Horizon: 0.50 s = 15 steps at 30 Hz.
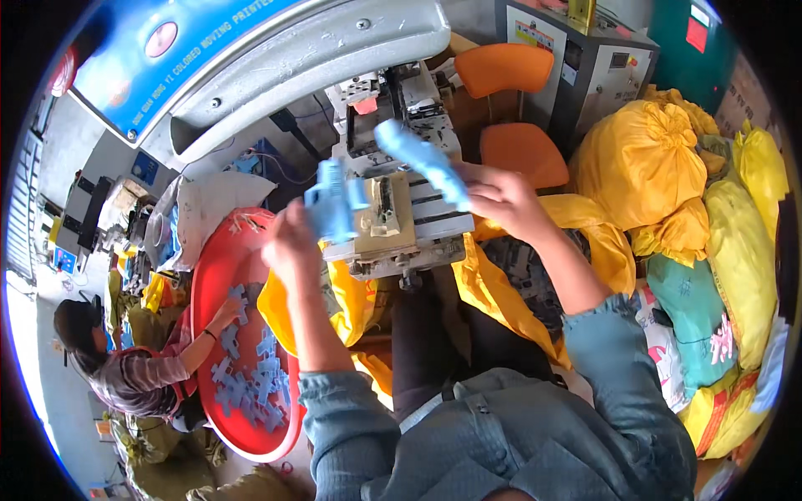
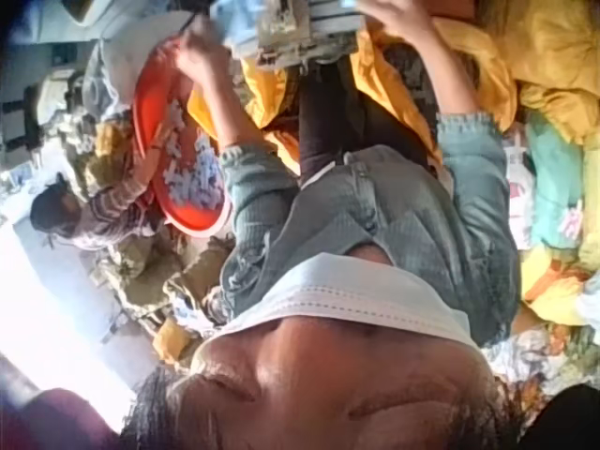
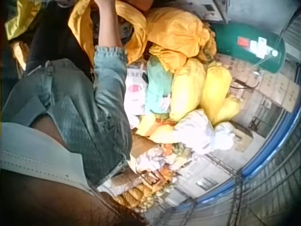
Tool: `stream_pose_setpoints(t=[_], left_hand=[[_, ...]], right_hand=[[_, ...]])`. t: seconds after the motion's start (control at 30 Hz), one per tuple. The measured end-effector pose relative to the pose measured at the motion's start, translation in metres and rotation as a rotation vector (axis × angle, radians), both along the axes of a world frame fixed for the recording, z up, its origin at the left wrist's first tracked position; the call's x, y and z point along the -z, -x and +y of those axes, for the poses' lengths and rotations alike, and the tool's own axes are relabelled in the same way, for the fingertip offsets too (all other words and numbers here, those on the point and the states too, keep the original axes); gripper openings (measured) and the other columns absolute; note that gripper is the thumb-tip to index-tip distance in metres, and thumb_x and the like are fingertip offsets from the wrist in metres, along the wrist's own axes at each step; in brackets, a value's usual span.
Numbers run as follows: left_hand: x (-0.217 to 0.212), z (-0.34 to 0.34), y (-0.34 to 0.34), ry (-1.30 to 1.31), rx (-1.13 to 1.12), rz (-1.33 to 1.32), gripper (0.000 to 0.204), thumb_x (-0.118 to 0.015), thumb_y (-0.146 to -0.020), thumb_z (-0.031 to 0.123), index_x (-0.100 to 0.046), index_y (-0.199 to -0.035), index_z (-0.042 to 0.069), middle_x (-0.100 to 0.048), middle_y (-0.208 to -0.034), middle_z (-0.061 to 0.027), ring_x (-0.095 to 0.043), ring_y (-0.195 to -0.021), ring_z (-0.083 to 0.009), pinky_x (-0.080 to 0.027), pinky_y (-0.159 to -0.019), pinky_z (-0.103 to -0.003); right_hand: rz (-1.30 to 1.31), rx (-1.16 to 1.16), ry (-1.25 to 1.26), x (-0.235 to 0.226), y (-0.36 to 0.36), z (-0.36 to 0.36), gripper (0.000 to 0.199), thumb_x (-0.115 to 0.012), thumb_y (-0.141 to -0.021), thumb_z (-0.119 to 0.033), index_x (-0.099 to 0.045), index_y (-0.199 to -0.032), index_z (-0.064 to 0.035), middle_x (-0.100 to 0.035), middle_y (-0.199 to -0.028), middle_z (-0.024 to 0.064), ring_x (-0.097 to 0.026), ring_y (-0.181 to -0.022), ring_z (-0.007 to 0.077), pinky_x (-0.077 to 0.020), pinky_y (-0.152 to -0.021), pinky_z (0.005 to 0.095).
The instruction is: The person retrieves plastic toy gun parts from a yellow bag, positions them onto a printing machine to print on them, and transfers the printed parts into another bag. The person then adjusts the bag inside a cardboard box.
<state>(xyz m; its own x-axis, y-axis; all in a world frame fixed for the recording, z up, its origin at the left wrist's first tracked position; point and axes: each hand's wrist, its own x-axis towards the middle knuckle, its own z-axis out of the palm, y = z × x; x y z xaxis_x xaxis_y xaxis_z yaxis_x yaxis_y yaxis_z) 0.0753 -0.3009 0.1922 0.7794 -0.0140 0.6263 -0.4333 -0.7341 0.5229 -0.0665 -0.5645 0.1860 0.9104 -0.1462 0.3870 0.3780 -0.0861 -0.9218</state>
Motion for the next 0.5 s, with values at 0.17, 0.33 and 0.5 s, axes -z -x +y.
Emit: stream_pose_setpoints(t=[0.17, 0.33, 0.5], left_hand=[[0.031, 0.093, 0.036, 0.257, 0.030, -0.048, 0.035, -0.045, -0.094, 0.024, -0.061, -0.078, -0.003, -0.058, -0.062, -0.0072, -0.049, -0.054, -0.0113, -0.039, -0.051, -0.029], [0.124, 0.170, 0.116, 0.389, -0.114, 0.201, 0.034, -0.049, -0.093, 0.023, -0.061, -0.075, -0.004, -0.054, -0.059, -0.0040, -0.044, -0.053, -0.0108, -0.037, -0.049, -0.029], [0.203, 0.223, 0.191, 0.213, -0.255, 0.420, 0.038, -0.049, -0.092, 0.026, -0.062, -0.071, -0.003, -0.053, -0.055, -0.0042, -0.044, -0.050, -0.0124, -0.036, -0.047, -0.031]], right_hand=[[-0.097, 0.007, 0.859, -0.006, -0.052, 0.039, 0.043, -0.062, -0.073, -0.007, -0.059, -0.115, -0.0064, -0.061, -0.103, 0.0142, -0.059, -0.093, 0.0300, -0.0477, -0.083, 0.0355], [-0.094, 0.035, 1.144, -0.002, -0.067, 0.045, 0.040, -0.058, -0.075, -0.010, -0.059, -0.116, -0.0101, -0.058, -0.097, 0.0112, -0.057, -0.094, 0.0261, -0.0475, -0.082, 0.0362], [-0.100, 0.059, 1.084, 0.002, -0.060, 0.040, 0.036, -0.059, -0.076, -0.012, -0.061, -0.112, -0.0108, -0.058, -0.094, 0.0099, -0.057, -0.088, 0.0263, -0.0481, -0.079, 0.0362]])
